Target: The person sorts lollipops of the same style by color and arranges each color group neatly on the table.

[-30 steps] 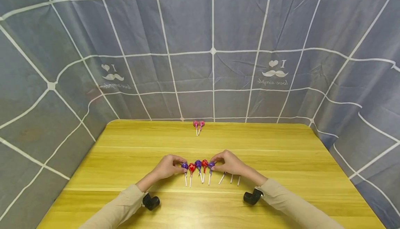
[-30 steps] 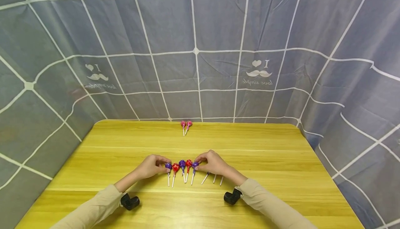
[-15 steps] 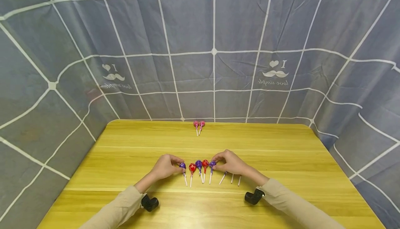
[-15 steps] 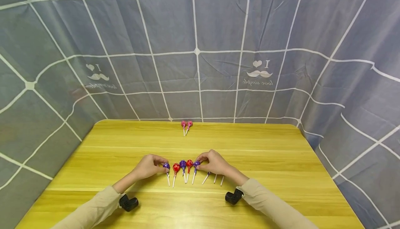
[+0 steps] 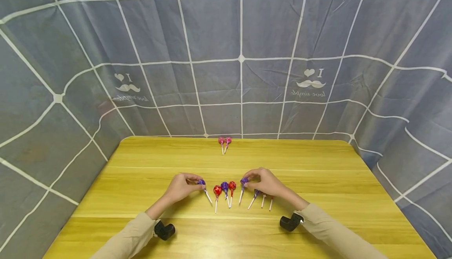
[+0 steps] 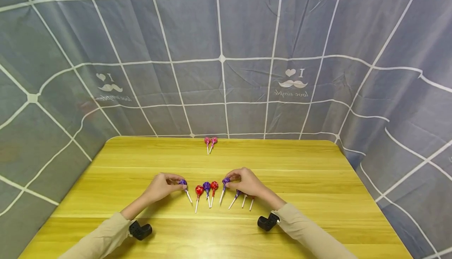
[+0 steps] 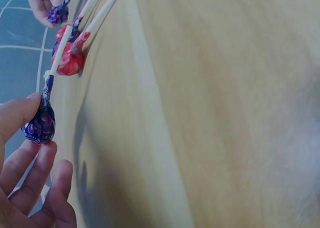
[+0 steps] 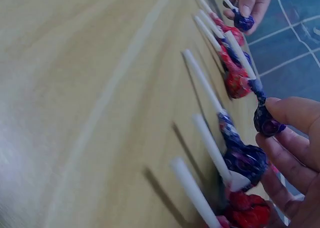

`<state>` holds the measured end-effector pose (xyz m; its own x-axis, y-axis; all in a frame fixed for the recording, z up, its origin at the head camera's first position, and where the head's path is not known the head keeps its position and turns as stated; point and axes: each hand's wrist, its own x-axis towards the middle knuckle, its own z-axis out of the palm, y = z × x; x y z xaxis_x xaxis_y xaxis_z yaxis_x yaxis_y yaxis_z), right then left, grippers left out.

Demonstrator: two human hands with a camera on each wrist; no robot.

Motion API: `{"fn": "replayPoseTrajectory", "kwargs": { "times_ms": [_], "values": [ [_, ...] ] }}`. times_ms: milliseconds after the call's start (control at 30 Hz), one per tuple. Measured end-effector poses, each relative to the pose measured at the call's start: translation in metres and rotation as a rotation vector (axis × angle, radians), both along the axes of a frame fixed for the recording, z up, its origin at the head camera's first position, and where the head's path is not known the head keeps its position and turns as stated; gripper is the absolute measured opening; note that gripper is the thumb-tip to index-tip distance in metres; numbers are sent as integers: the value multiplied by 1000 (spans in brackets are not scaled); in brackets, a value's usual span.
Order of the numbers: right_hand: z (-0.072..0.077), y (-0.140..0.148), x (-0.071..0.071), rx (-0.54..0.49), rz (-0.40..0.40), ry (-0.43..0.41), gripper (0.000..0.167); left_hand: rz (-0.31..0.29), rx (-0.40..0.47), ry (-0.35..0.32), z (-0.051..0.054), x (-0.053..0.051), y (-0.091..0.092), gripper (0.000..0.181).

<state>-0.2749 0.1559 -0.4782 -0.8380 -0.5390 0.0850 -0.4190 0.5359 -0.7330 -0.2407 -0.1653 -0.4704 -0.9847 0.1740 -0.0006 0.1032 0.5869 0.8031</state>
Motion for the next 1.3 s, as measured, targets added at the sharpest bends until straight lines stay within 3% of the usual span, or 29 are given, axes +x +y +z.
{"fn": "replayPoseTrajectory", "kwargs": {
  "times_ms": [400,700,933,1300],
  "values": [
    [10,9,-10,-3,-53,1,28,69,39,-24,13,-14,-1,33],
    [18,4,-28,-61,-96,-39,31,80,32,41,22,-35,7,31],
    [19,-7,-42,-83,-108,-41,30,116,20,39,22,-52,13,36],
    [15,-30,-64,-64,-133,-50,28,121,40,39,16,-75,28,36]
  ]
}}
